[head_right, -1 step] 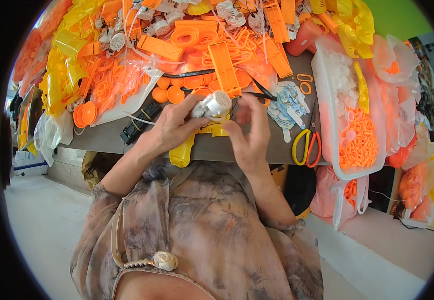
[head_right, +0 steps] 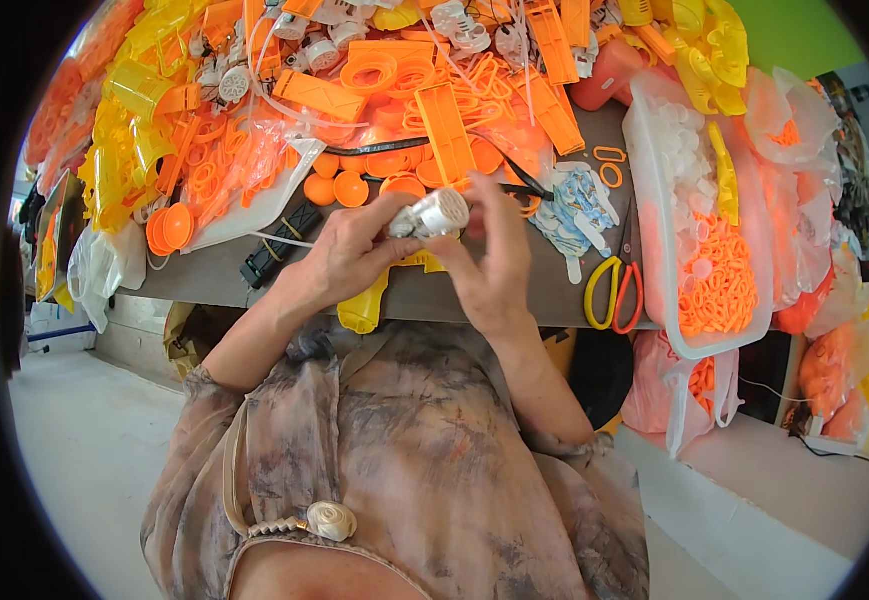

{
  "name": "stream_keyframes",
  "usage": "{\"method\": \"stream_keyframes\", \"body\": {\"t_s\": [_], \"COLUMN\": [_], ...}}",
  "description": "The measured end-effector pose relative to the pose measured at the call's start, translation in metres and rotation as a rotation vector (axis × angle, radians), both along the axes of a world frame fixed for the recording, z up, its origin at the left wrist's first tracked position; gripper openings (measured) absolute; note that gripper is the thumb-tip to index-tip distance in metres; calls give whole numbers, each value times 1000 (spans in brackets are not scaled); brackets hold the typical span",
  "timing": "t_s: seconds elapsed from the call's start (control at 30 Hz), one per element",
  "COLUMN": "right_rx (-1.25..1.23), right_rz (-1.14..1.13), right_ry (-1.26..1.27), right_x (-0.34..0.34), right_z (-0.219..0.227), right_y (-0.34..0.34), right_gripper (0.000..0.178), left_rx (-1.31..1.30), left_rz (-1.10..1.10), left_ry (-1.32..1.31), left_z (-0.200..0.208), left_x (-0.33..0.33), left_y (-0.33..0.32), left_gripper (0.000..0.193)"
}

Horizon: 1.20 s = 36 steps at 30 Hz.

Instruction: Assembling and finishing small plastic toy guns at a workbench.

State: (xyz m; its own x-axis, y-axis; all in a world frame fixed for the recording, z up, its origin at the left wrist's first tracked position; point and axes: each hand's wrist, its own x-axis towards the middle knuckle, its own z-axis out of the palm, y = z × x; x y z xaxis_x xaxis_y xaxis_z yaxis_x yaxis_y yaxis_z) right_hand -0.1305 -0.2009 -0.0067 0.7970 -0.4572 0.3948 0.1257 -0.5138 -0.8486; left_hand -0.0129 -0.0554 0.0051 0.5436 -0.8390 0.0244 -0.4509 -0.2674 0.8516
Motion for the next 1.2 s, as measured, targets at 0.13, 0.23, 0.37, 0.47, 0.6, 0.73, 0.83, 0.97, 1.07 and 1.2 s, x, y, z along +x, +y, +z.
{"method": "stream_keyframes", "body": {"t_s": [0.13, 0.23, 0.37, 0.47, 0.6, 0.73, 0.83, 0.97, 1.07, 1.2], "right_rx": [-37, 138, 277, 331, 567, 521, 491, 441, 465, 535], "right_rz": [90, 51, 54, 63, 119, 146, 160, 202, 222, 237], "right_ry": [-43, -73, -168, -217, -242, -260, -221, -258, -297, -319], "right_x": [15, 14, 15, 14, 7, 7, 7, 5, 5, 8], "right_z": [-7, -12, -17, -20, -21, -20, -19, -20, -22, -26], "right_y": [-5, -8, -8, -11, -19, -18, -19, -25, -25, -18], "right_gripper": [33, 32, 31, 31, 34, 37, 39, 40, 42, 43], "left_rx": [-212, -154, -199, -179, -508, -197, -61, -116, -163, -169], "left_rz": [70, 34, -516, -650, -62, -248, -364, -347, -342, -383], "left_ry": [-341, -179, 3, -155, -635, -1094, -1195, -1212, -1155, -1200], "left_z": [-3, 20, 21, 28, 30, 43, 33, 36, 28, 19], "left_x": [-8, -31, -49, -36, 21, 44, 54, 61, 65, 62], "left_y": [3, 17, 17, 5, -31, -65, -75, -62, -56, -66], "left_gripper": [44, 47, 40, 29, 24, 14, 5, 3, 9, 16]}}
